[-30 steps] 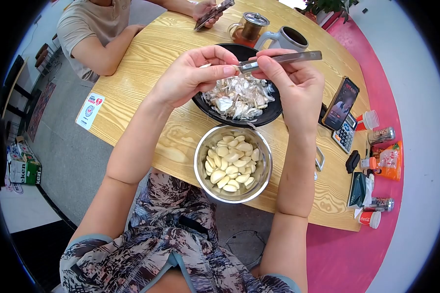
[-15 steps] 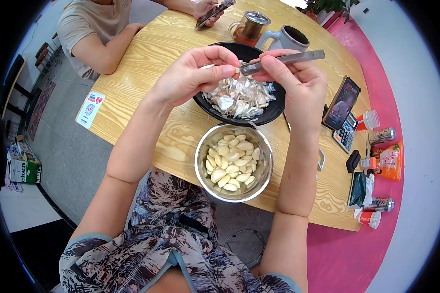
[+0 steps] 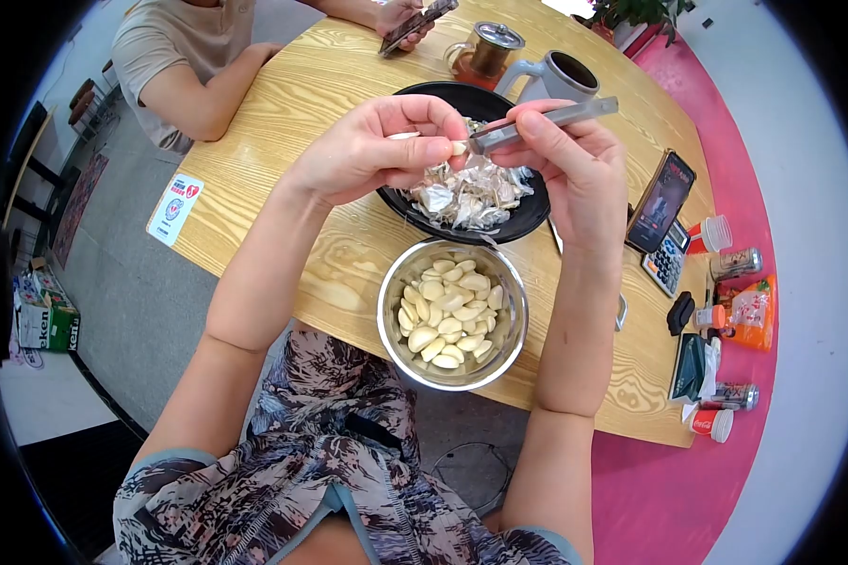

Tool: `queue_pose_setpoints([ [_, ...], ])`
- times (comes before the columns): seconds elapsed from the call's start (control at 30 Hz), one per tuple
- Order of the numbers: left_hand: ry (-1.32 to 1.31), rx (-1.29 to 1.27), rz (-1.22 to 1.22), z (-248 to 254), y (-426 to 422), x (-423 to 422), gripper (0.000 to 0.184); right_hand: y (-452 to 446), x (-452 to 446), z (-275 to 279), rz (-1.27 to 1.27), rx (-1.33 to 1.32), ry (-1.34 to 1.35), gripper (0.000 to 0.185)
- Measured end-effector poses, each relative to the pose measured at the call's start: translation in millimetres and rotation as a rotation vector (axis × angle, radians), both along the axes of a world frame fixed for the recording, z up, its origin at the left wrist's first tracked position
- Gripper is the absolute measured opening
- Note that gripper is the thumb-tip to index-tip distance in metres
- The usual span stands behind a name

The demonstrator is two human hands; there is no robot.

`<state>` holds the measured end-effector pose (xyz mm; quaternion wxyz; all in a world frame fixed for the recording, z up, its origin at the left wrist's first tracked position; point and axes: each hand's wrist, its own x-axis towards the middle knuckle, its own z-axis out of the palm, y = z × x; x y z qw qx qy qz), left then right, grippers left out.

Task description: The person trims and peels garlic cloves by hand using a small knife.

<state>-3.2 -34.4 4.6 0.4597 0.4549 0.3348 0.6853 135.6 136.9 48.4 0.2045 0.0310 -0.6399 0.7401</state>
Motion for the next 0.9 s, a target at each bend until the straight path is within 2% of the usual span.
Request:
queue_pose_setpoints([
  [0.2, 0.011, -0.056, 0.158, 1, 4, 8, 0.017, -8, 1, 2, -0.113, 0.122, 0.012, 0.017],
  [0.27, 0.108, -0.072, 0.273, 5, 3, 11, 0.019, -8, 1, 2, -0.155, 0.171, 0.023, 0.018],
  [0.7, 0.210, -0.012, 0.327, 4, 4, 9, 0.025, 7, 8, 11, -0.263, 0.199, 0.102, 0.016],
  [0.8, 0.314, 0.031, 0.237, 4, 3, 10, 0.022, 13, 6, 9, -0.354, 0.223, 0.079, 0.017],
  [0.87, 0.601, -0.145, -0.108, 12, -4, 18, 0.022, 18, 0, 1, -0.372, 0.440, -0.151, 0.018],
  [0.9, 0.694, -0.164, -0.082, 8, -2, 24, 0.023, 21, -5, -6, -0.327, 0.464, -0.224, 0.018],
])
